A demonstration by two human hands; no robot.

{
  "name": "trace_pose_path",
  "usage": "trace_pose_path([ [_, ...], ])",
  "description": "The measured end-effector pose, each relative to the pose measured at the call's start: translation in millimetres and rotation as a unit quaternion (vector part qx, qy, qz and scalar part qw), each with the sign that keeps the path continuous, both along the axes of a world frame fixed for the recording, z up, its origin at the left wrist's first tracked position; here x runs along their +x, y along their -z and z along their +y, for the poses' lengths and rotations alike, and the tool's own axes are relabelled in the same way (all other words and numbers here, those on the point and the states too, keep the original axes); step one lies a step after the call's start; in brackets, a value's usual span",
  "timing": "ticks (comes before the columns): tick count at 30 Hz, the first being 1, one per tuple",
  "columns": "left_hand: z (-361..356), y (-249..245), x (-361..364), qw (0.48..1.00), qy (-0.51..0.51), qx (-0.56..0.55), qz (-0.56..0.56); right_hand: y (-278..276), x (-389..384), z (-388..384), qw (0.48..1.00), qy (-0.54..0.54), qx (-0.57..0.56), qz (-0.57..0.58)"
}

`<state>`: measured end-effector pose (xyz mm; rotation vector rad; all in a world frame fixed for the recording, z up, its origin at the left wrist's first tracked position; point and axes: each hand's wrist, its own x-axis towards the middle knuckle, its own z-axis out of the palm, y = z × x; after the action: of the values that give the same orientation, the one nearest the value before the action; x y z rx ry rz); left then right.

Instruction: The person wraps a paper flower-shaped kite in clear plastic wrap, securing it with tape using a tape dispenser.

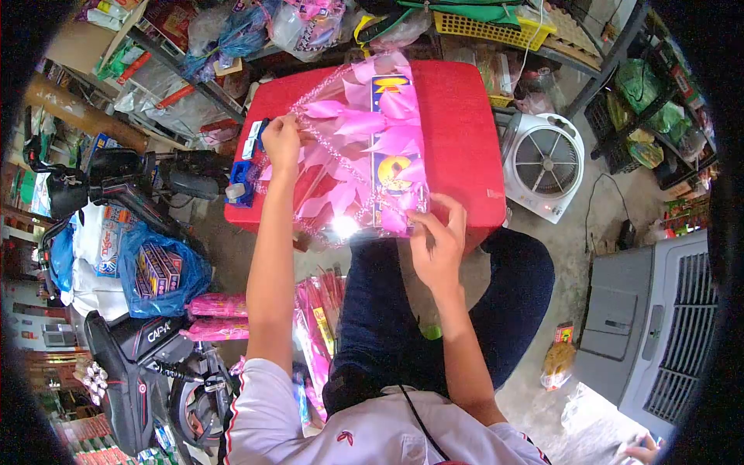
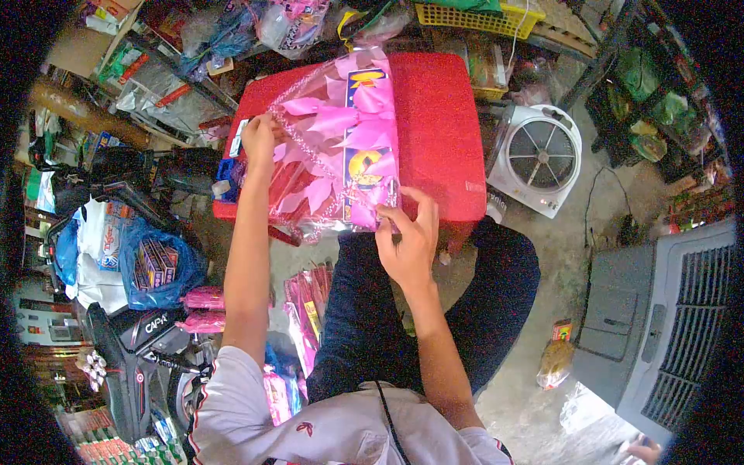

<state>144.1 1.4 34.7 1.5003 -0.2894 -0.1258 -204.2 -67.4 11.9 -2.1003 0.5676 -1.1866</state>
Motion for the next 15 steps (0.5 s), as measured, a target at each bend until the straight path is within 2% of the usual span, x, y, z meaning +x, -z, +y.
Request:
trace_pose_path([
  [7,20.8,30.1,9.7,0.996,-0.026,0.075,-0.028,-1.5,5.4,3.9,1.0,0.001,-0.003,-0.004],
  [8,26.5,36.5,18.2,0.992,0.007,0.13,0.003,-1.5,5.7,4.2,1.0,-0.001,-0.001,-0.003],
  [9,28.0,32.1,15.1,0.978,-0.016,0.188,-0.089,-1.6,6.0,4.0,1.0,-0.003,-0.002,-0.005],
  [11,28.6,25.9,6.2,0.914,-0.06,0.297,-0.268,-1.3,6.1,3.6,1.0,-0.005,-0.001,-0.006],
  [12,23.3,32.7,4.0,0.906,-0.158,0.265,-0.29,-1.6,6.1,3.0,1.0,-0.006,-0.003,-0.006],
  [15,18.5,-30.6,-61.4,0.884,-0.133,0.2,-0.402,-1.5,5.4,1.4,1.0,-0.006,-0.004,-0.001],
])
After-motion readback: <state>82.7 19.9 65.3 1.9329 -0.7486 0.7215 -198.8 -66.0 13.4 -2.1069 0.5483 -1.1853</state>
